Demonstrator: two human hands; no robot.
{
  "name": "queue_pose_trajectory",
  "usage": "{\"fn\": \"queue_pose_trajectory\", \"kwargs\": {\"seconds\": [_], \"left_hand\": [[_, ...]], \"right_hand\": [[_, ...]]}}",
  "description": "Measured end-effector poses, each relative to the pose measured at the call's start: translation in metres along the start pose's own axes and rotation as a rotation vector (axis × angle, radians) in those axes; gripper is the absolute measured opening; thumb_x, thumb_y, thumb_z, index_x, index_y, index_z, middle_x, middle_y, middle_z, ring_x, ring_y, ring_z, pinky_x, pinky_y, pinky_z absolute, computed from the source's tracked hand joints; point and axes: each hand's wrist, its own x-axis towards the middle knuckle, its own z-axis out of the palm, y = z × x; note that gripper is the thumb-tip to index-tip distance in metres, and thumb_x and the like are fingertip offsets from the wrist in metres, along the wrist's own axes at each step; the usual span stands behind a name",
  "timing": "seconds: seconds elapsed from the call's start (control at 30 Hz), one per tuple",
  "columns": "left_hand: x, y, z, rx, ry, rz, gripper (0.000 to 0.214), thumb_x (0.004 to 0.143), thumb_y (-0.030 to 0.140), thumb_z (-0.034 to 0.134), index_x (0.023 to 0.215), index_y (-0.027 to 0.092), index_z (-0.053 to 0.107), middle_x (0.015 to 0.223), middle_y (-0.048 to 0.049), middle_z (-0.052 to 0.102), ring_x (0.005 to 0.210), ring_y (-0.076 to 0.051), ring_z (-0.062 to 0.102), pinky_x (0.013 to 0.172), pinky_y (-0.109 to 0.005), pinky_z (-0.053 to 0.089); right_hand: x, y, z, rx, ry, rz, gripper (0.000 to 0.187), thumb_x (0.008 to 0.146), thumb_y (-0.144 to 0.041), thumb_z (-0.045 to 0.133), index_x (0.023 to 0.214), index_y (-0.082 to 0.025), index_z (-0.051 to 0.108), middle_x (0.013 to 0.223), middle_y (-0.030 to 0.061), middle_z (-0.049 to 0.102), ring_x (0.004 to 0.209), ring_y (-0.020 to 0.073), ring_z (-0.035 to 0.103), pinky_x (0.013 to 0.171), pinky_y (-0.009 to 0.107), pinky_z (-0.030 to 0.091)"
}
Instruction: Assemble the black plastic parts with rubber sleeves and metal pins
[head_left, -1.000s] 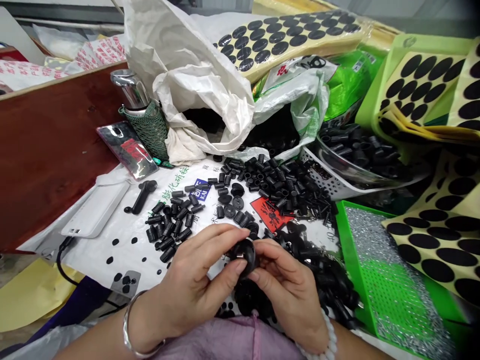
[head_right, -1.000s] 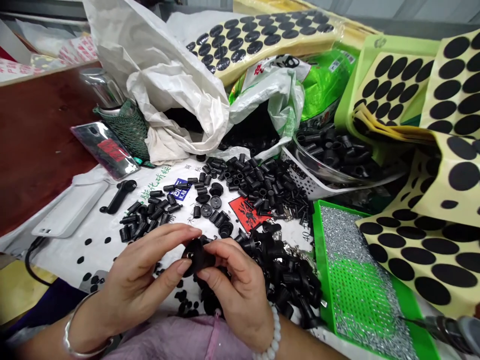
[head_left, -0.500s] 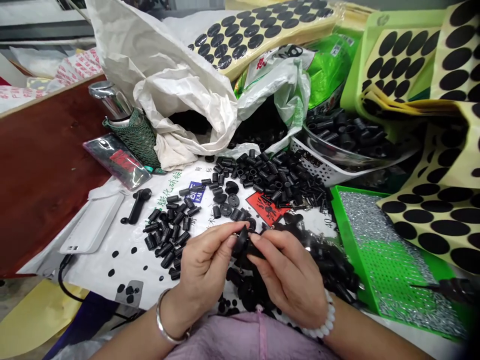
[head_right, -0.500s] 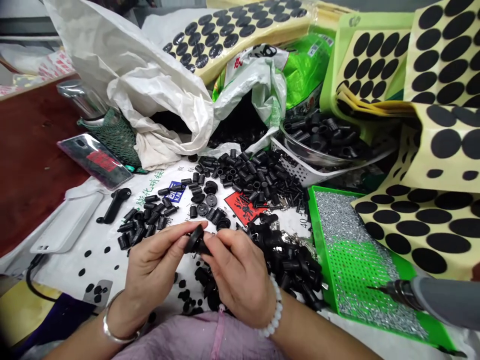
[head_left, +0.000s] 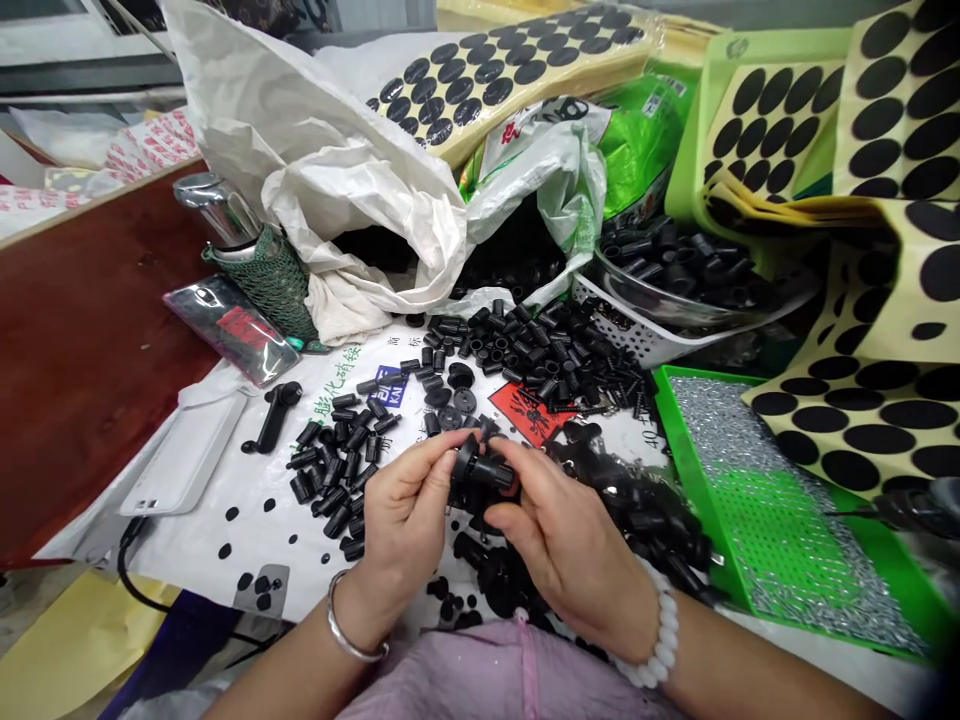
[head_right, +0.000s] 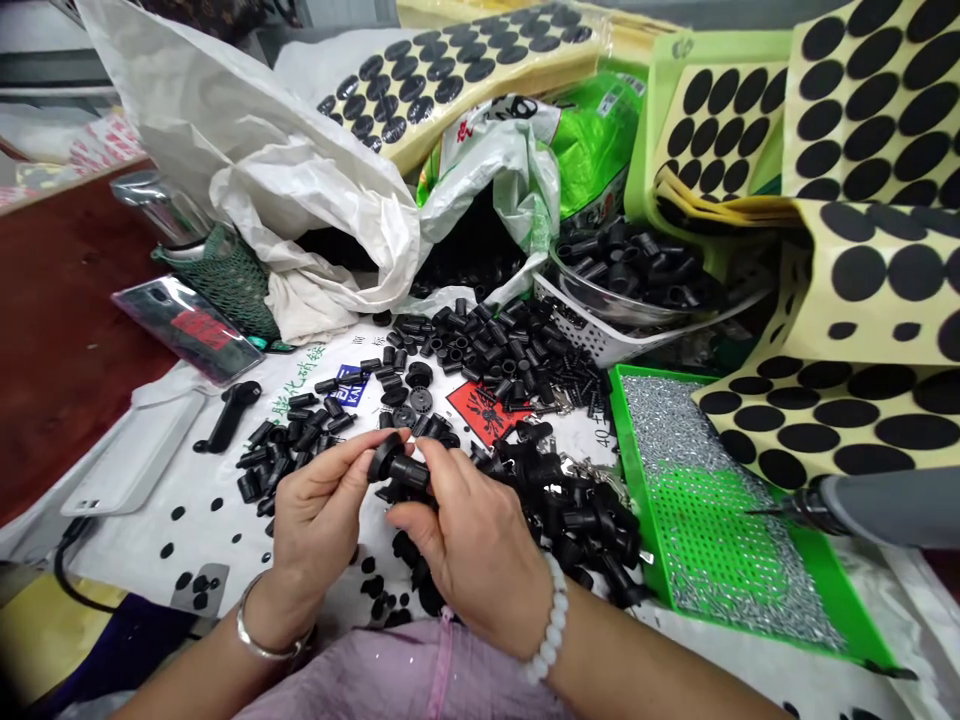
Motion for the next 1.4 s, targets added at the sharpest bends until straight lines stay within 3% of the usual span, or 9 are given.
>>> {"fn": "queue_pose_trajectory", "kwargs": {"seconds": [0.2, 0.37, 0.57, 0.8, 0.9, 1.07, 1.2, 1.3, 1.4], "left_hand": [[-0.003, -0.003, 0.002, -0.027, -0.036, -0.050, 0.020, 0.085, 0.018, 0.051, 0.099, 0.016, 0.065, 0.098, -0.0044, 0.069, 0.089, -0.016, 0.064, 0.085, -0.026, 0.051], [-0.003, -0.001, 0.000, 0.001, -0.093, -0.046, 0.021, 0.086, 0.020, 0.050, 0.101, 0.016, 0.065, 0.098, -0.0048, 0.068, 0.091, -0.017, 0.064, 0.084, -0.028, 0.051], [-0.005, 0.002, -0.007, 0.069, -0.224, 0.062, 0.032, 0.087, 0.018, 0.048, 0.118, 0.020, 0.055, 0.113, -0.0048, 0.062, 0.101, -0.018, 0.060, 0.092, -0.029, 0.047], [-0.015, -0.011, 0.007, 0.118, -0.035, 0.112, 0.033, 0.085, 0.014, 0.049, 0.116, 0.021, 0.056, 0.114, -0.0036, 0.061, 0.101, -0.017, 0.060, 0.094, -0.031, 0.047], [-0.013, -0.011, 0.008, 0.070, -0.031, 0.021, 0.030, 0.085, 0.018, 0.050, 0.114, 0.020, 0.058, 0.112, -0.0041, 0.063, 0.099, -0.018, 0.061, 0.092, -0.031, 0.048], [-0.009, -0.010, 0.009, -0.067, -0.029, -0.165, 0.029, 0.086, 0.024, 0.050, 0.112, 0.016, 0.060, 0.110, -0.0057, 0.064, 0.098, -0.019, 0.061, 0.093, -0.032, 0.048], [-0.012, -0.012, 0.012, -0.048, 0.001, -0.145, 0.029, 0.086, 0.023, 0.050, 0.114, 0.017, 0.059, 0.112, -0.0059, 0.063, 0.099, -0.019, 0.061, 0.094, -0.032, 0.047], [-0.013, -0.009, 0.009, 0.033, -0.028, -0.043, 0.031, 0.087, 0.019, 0.047, 0.117, 0.019, 0.056, 0.115, -0.0053, 0.061, 0.102, -0.018, 0.059, 0.095, -0.031, 0.046], [-0.012, -0.001, 0.000, 0.102, -0.110, 0.143, 0.039, 0.087, 0.013, 0.044, 0.125, 0.022, 0.048, 0.123, -0.0053, 0.055, 0.109, -0.018, 0.054, 0.099, -0.032, 0.041]], "right_hand": [[-0.001, 0.002, 0.005, 0.011, -0.060, 0.094, 0.028, 0.090, -0.034, 0.035, 0.093, -0.014, 0.054, 0.076, 0.0092, 0.061, 0.066, 0.0162, 0.057, 0.058, 0.027, 0.043], [0.004, 0.003, -0.001, 0.179, -0.173, 0.210, 0.033, 0.092, -0.032, 0.029, 0.065, -0.020, 0.043, 0.051, -0.0036, 0.046, 0.045, 0.0082, 0.042, 0.044, 0.021, 0.034], [0.004, -0.001, -0.002, 0.307, -0.162, 0.302, 0.032, 0.090, -0.037, 0.032, 0.066, -0.019, 0.043, 0.055, -0.0038, 0.042, 0.049, 0.0084, 0.038, 0.049, 0.023, 0.032], [0.006, -0.003, 0.012, 0.469, -0.171, 0.453, 0.042, 0.093, -0.040, 0.022, 0.064, -0.018, 0.045, 0.046, -0.0056, 0.036, 0.041, 0.0075, 0.035, 0.041, 0.020, 0.032], [0.009, -0.003, 0.003, 0.418, -0.189, 0.425, 0.037, 0.090, -0.040, 0.031, 0.068, -0.018, 0.051, 0.051, -0.0031, 0.046, 0.047, 0.0090, 0.043, 0.047, 0.021, 0.037], [0.006, 0.000, -0.003, 0.100, -0.111, 0.146, 0.027, 0.087, -0.028, 0.039, 0.108, -0.016, 0.051, 0.083, 0.0075, 0.065, 0.071, 0.0170, 0.060, 0.061, 0.029, 0.047], [0.004, 0.005, 0.005, 0.114, -0.016, 0.112, 0.025, 0.085, -0.024, 0.041, 0.103, -0.015, 0.055, 0.088, 0.0120, 0.066, 0.077, 0.0212, 0.063, 0.067, 0.035, 0.050], [0.005, 0.005, 0.008, 0.331, -0.067, 0.266, 0.021, 0.087, -0.027, 0.040, 0.098, -0.015, 0.054, 0.069, 0.0042, 0.064, 0.054, 0.0129, 0.060, 0.050, 0.025, 0.048], [0.007, 0.003, 0.007, 0.920, -0.174, 0.537, 0.019, 0.086, -0.031, 0.044, 0.096, -0.017, 0.052, 0.063, -0.0021, 0.059, 0.038, 0.0058, 0.049, 0.038, 0.018, 0.039]]}}
